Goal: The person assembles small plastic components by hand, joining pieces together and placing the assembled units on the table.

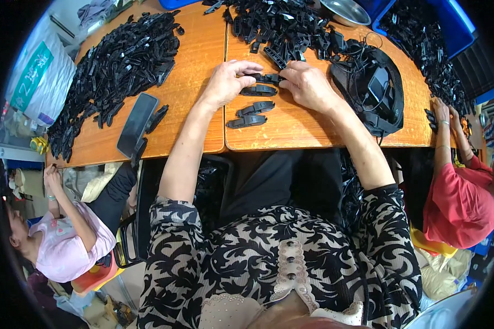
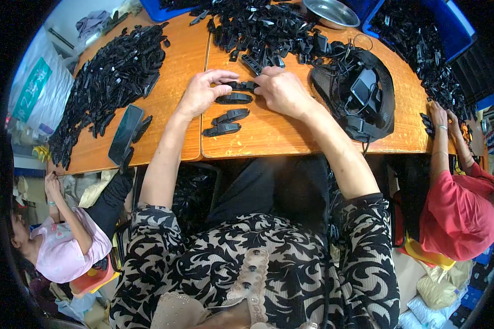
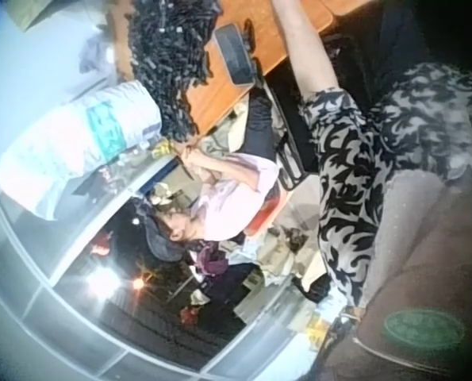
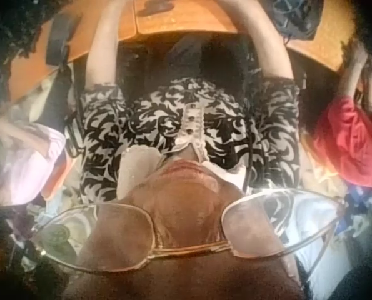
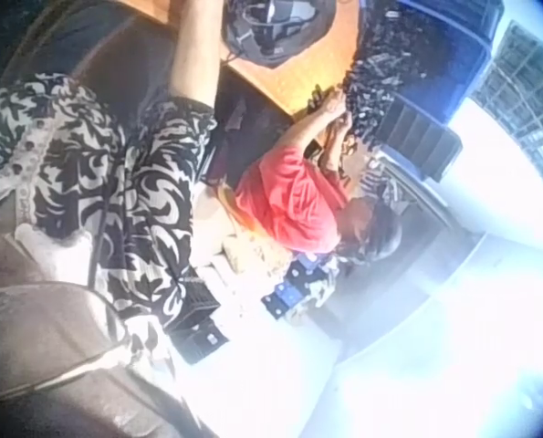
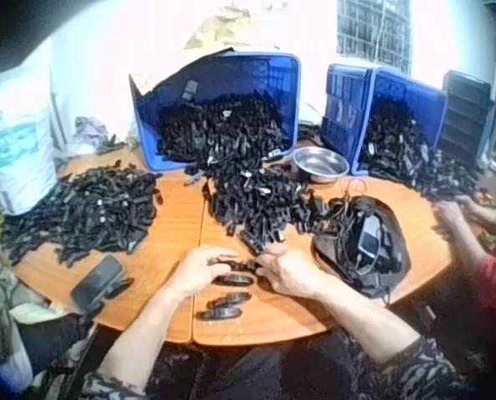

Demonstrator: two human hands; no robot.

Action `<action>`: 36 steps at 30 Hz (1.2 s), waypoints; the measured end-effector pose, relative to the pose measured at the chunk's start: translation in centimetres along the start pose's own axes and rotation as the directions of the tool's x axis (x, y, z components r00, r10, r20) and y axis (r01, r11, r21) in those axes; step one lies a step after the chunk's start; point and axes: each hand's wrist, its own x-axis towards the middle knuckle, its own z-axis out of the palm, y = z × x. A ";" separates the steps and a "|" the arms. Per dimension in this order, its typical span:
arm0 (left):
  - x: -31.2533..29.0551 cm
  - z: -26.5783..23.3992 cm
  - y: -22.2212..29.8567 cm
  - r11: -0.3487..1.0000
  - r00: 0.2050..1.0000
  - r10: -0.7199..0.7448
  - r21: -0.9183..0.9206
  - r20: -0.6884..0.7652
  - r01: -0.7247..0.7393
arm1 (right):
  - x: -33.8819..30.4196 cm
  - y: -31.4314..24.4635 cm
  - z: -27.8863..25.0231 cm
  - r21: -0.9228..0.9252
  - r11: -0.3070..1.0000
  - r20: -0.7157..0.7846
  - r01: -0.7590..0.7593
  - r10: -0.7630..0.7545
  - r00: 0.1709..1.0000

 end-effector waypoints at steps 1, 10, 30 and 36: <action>0.1 -0.1 0.1 0.999 1.000 0.013 0.038 0.012 -0.014 | 0.2 0.2 -0.1 0.001 1.000 0.002 -0.003 0.003 1.000; -0.3 0.1 0.8 0.998 0.997 -0.069 -0.005 0.015 0.069 | 0.0 0.2 0.1 0.031 0.999 -0.040 0.035 -0.034 0.999; 4.1 -1.3 1.8 0.999 0.993 0.031 -0.038 0.113 -0.027 | -1.5 2.1 -1.2 -0.018 0.933 -0.217 -0.359 0.347 0.913; 6.1 2.0 -0.3 0.747 0.915 0.396 0.554 0.071 -0.367 | 1.0 4.4 -0.5 -0.158 0.881 -0.145 -0.445 0.425 0.893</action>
